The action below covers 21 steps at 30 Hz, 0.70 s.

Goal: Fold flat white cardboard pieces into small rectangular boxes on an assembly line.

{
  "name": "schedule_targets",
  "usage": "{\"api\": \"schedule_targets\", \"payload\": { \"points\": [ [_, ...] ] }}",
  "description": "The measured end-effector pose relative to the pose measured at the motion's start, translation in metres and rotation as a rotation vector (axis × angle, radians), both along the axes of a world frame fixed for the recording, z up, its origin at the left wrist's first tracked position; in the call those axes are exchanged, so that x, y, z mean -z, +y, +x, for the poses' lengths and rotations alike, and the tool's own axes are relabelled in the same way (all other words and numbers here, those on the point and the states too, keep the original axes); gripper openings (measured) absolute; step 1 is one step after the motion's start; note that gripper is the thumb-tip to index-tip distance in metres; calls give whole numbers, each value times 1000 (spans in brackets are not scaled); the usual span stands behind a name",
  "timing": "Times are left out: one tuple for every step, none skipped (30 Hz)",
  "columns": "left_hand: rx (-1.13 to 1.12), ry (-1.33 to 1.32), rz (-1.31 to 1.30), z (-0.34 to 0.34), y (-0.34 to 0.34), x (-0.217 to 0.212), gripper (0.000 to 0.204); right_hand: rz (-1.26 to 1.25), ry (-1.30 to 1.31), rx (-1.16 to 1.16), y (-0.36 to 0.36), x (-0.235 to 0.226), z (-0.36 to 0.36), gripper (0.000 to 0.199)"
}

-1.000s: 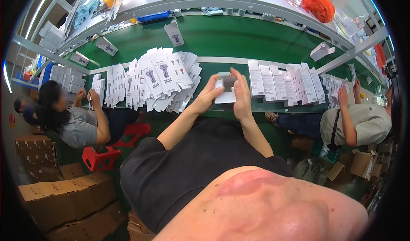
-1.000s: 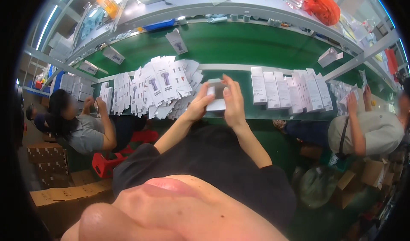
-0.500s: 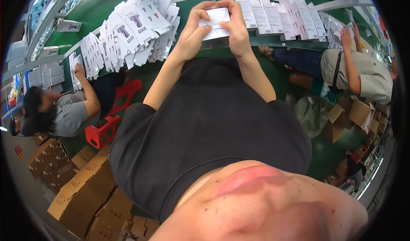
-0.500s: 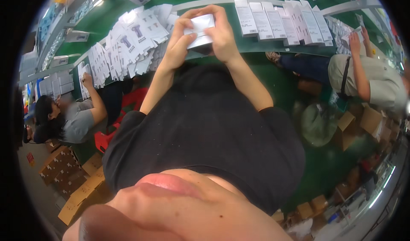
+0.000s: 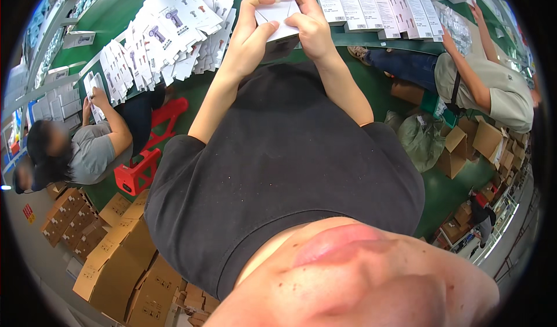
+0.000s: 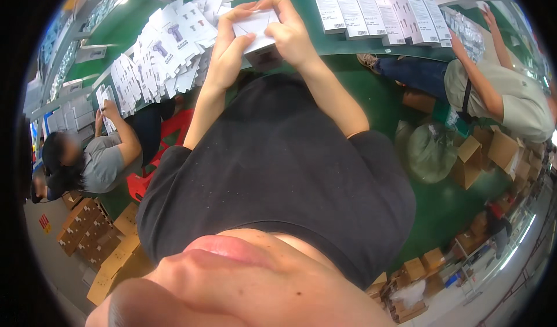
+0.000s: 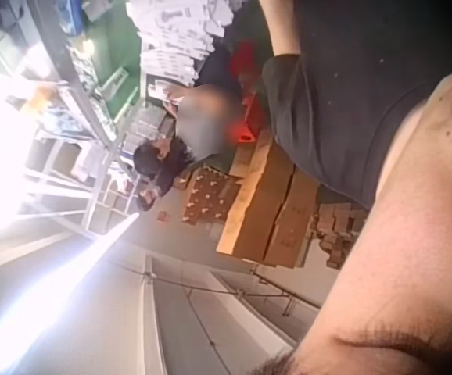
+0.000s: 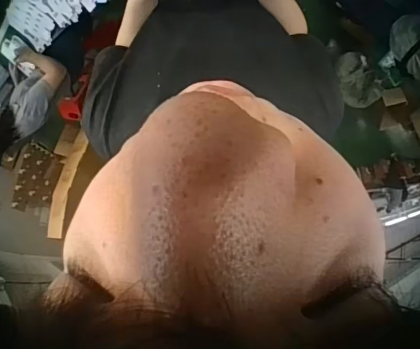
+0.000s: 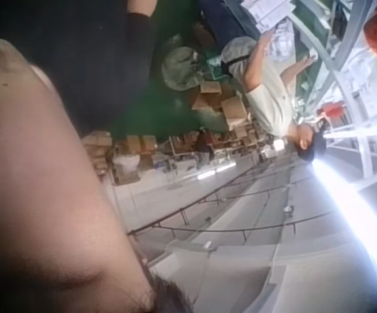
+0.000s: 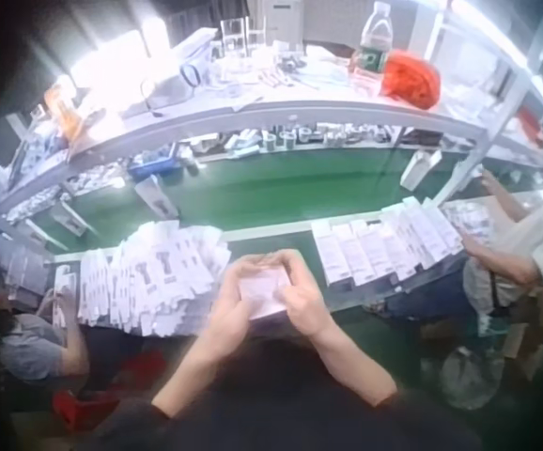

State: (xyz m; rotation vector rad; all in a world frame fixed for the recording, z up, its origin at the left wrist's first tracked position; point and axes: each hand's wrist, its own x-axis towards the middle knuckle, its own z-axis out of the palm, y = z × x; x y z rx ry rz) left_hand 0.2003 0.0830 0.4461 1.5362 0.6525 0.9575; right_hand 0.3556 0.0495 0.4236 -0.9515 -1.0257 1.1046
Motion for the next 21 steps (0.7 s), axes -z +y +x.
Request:
{"api": "schedule_targets", "payload": {
  "points": [
    [7, -23, -4, -1, 0, 0, 42, 16, 27, 2, 2, 4, 0, 48],
    [9, -21, -9, -1, -1, -2, 42, 12, 30, 5, 3, 11, -1, 48],
    [26, -23, 29, -2, -2, -6, 46, 31, 66, 14, 5, 18, -3, 47],
    [43, -28, 67, -1, -3, -11, 50, 51, 100, 25, 7, 25, -5, 47],
    [61, -32, 106, -1, -4, -15, 54, 70, 133, 36, 8, 30, -6, 46],
    [80, -38, 144, -1, -5, -16, 58, 90, 166, 47, 8, 35, -5, 46],
    [79, -37, 144, -2, -3, -16, 58, 90, 167, 47, 10, 35, -3, 46],
    [89, 63, 150, -6, 0, -14, 58, 125, 236, 29, 10, 35, 0, 45],
    [97, 164, 157, -11, 3, -11, 58, 160, 306, 10, 10, 35, 2, 45],
    [107, 264, 164, -15, 6, -7, 59, 195, 376, -8, 10, 35, 5, 44],
    [119, 365, 171, -18, 8, -3, 59, 230, 445, -24, 9, 35, 8, 44],
    [122, 366, 168, -20, 9, 4, 59, 227, 446, -20, 3, 28, 8, 44],
    [98, 390, 249, -22, 10, 14, 62, 204, 129, 46, -7, 9, 5, 46],
    [72, 415, 331, -24, 11, 24, 66, 179, -188, 108, -18, -13, 3, 49],
    [46, 439, 413, -25, 13, 33, 69, 152, -506, 169, -27, -31, 2, 52],
    [19, 463, 497, -25, 14, 38, 72, 123, -823, 227, -33, -38, 4, 56],
    [20, 464, 494, -25, 15, 39, 72, 107, -914, 253, -38, -30, 8, 61],
    [-45, 562, 581, -26, 16, 40, 71, 92, -1004, 278, -43, -18, 13, 66],
    [-111, 662, 666, -29, 17, 41, 70, 90, -1002, 274, -44, -6, 21, 66],
    [-175, 756, 753, -29, 21, 42, 69, 62, -1101, 376, -41, 6, 36, 63],
    [-241, 850, 841, -31, 26, 44, 67, 35, -1200, 478, -38, 19, 54, 60]
  ]
}}
